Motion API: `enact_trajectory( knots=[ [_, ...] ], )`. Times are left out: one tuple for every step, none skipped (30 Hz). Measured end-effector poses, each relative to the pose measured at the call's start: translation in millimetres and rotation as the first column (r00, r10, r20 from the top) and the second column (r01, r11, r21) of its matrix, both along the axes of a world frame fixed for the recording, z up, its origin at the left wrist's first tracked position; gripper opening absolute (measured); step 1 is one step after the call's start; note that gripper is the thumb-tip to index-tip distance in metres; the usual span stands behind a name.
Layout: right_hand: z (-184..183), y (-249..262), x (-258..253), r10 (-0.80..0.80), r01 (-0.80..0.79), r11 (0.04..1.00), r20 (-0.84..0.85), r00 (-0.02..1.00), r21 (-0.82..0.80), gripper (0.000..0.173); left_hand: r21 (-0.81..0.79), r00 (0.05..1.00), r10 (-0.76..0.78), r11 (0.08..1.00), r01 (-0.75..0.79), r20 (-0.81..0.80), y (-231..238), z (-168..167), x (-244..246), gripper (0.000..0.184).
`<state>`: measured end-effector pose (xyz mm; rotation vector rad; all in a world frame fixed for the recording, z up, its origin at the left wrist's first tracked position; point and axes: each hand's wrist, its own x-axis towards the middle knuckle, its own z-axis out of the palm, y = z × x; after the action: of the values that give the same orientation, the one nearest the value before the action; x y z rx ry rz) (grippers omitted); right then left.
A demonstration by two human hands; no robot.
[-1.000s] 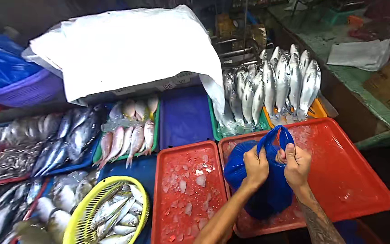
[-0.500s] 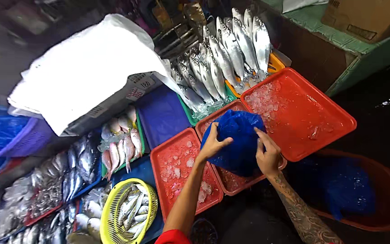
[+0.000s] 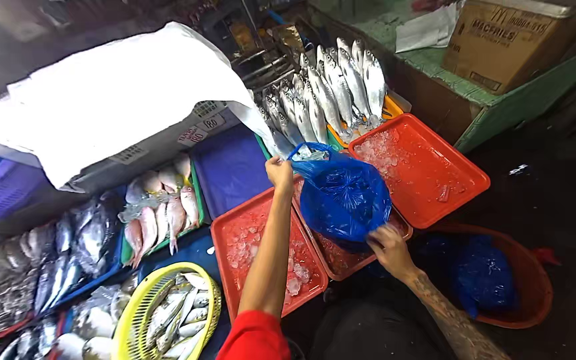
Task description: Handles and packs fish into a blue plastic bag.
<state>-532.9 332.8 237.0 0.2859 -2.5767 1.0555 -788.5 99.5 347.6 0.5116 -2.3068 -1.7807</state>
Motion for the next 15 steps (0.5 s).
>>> enact_trajectory(
  knots=[
    [-11,-1,19,-0.022,0.024,0.998,0.038,0.999,-0.054,0.017,-0.096,0.999,-0.001,0.995,-0.003,-0.044,0,4,24,0.066],
    [-21,-3,38,-0.042,0.054,0.992,0.107,0.993,-0.11,0.016,-0.221,0.99,-0.067,0.974,0.038,-0.122,4,5,57,0.072],
    [-29,-7,53,-0.075,0.101,0.984,0.176,0.982,-0.145,0.015,-0.374,0.957,-0.196,0.921,0.105,-0.214,10,2,92,0.074],
    [-32,-11,64,-0.125,0.162,0.974,0.226,0.966,-0.155,0.015,-0.511,0.889,-0.346,0.845,0.156,-0.3,18,-4,116,0.069],
    [-29,-12,74,-0.195,0.236,0.961,0.252,0.948,-0.141,0.017,-0.597,0.792,-0.488,0.776,0.202,-0.367,27,-13,131,0.057],
    [-20,-13,82,-0.276,0.312,0.943,0.253,0.927,-0.114,0.018,-0.65,0.699,-0.614,0.707,0.281,-0.367,35,-24,141,0.044],
    [-6,-14,84,-0.352,0.38,0.92,0.234,0.907,-0.092,0.02,-0.676,0.627,-0.714,0.63,0.382,-0.311,41,-34,145,0.037],
    [11,-14,80,-0.416,0.437,0.896,0.19,0.889,-0.082,0.021,-0.677,0.586,-0.775,0.565,0.471,-0.239,42,-44,141,0.034],
    [30,-12,74,-0.461,0.473,0.877,0.135,0.877,-0.08,0.022,-0.665,0.586,-0.795,0.525,0.531,-0.159,39,-54,137,0.033],
    [48,-9,65,-0.481,0.486,0.87,0.07,0.874,-0.087,0.023,-0.647,0.62,-0.778,0.523,0.554,-0.098,33,-63,134,0.034],
    [65,-6,53,-0.479,0.476,0.873,-0.002,0.878,-0.102,0.023,-0.633,0.669,-0.741,0.549,0.546,-0.066,26,-68,131,0.036],
    [80,-3,38,-0.456,0.446,0.886,-0.065,0.888,-0.125,0.022,-0.632,0.722,-0.69,0.583,0.511,-0.052,18,-68,128,0.038],
    [91,-1,22,-0.422,0.406,0.902,-0.11,0.9,-0.147,0.022,-0.629,0.769,-0.638,0.613,0.479,-0.037,10,-65,126,0.04],
    [97,0,6,-0.389,0.365,0.916,-0.14,0.911,-0.165,0.021,-0.618,0.804,-0.594,0.637,0.46,-0.014,2,-59,124,0.044],
    [99,1,-11,-0.347,0.32,0.931,-0.155,0.925,-0.174,0.021,-0.602,0.83,-0.557,0.661,0.448,0.006,-4,-49,123,0.049]
  ],
)
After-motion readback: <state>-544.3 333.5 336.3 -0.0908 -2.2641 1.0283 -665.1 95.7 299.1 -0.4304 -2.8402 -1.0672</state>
